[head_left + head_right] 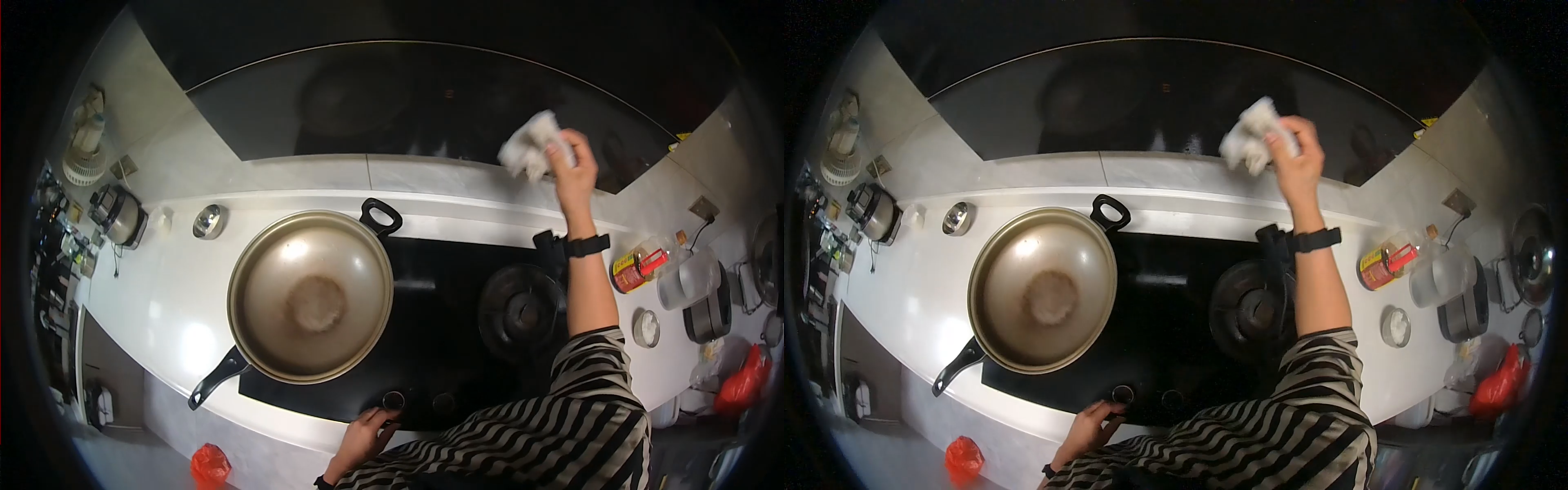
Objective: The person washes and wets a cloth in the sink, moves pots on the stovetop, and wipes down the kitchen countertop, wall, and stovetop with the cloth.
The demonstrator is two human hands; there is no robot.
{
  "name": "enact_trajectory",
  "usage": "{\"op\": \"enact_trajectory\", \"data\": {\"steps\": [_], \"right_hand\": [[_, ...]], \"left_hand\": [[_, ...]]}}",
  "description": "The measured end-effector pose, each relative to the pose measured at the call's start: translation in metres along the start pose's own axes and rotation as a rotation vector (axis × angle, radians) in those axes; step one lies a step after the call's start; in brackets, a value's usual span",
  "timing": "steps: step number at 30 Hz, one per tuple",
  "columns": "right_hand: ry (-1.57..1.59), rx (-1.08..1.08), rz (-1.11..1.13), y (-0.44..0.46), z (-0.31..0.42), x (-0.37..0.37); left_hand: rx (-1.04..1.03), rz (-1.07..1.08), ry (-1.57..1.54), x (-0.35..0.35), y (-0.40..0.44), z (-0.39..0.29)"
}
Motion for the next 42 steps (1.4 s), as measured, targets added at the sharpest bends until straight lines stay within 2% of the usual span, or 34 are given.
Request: {"op": "enact_trajectory", "data": {"steps": [2,4,6,8,12,16,20,22,31,34,37,40,41,42], "right_hand": [[-0.152,0.278,-0.363,0.023,0.01,0.007],[-0.692,0.398,-0.617,0.03,0.02,0.01],[-0.648,0.394,-0.604,0.034,0.003,0.006],[-0.572,0.391,-0.583,0.036,-0.011,-0.006],[-0.618,0.409,-0.633,0.032,-0.026,-0.03],[-0.605,0.481,-0.553,0.027,-0.023,-0.054],[-0.7,0.575,-0.196,-0.004,-0.045,-0.094],[-0.642,0.616,-0.159,-0.018,-0.061,-0.109],[-0.728,0.5,0.172,-0.062,-0.091,-0.116],[-0.743,0.272,0.386,-0.075,-0.109,-0.093],[-0.52,0.07,0.759,-0.087,-0.107,-0.057],[0.277,-1.024,0.908,-0.111,-0.057,-0.03],[0.59,-1.213,0.918,-0.123,-0.045,-0.023],[0.775,-1.234,0.971,-0.135,-0.031,-0.018]], "left_hand": [[-0.028,0.003,0.036,-0.002,0.003,0.001],[-0.009,0.019,0.044,-0.004,0.008,0.001],[0.059,0.043,0.026,-0.003,0.014,-0.001],[0.038,0.037,0.051,-0.004,0.017,0.0],[0.078,0.067,0.025,-0.004,0.023,0.008],[0.048,0.077,0.007,-0.01,0.034,0.014],[0.074,0.104,-0.047,-0.013,0.048,0.015],[0.087,0.111,-0.062,-0.011,0.051,0.014],[0.037,0.075,-0.01,-0.004,0.042,0.001],[-0.004,0.086,0.023,-0.001,0.038,-0.008],[-0.066,0.08,0.054,0.004,0.038,-0.012],[-0.076,0.087,-0.032,0.006,0.047,-0.014],[-0.13,0.049,-0.077,0.005,0.054,-0.012],[-0.142,0.017,-0.143,0.005,0.062,-0.013]]}}
Point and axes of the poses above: each hand's wrist, its own y-axis towards the middle knuckle, its own x-axis out of the back of the hand, z = x × y, the point moved 2 cm from there along y, towards the middle knuckle, and after that the axes turned 14 degrees about -x, right-handed, at the moved point
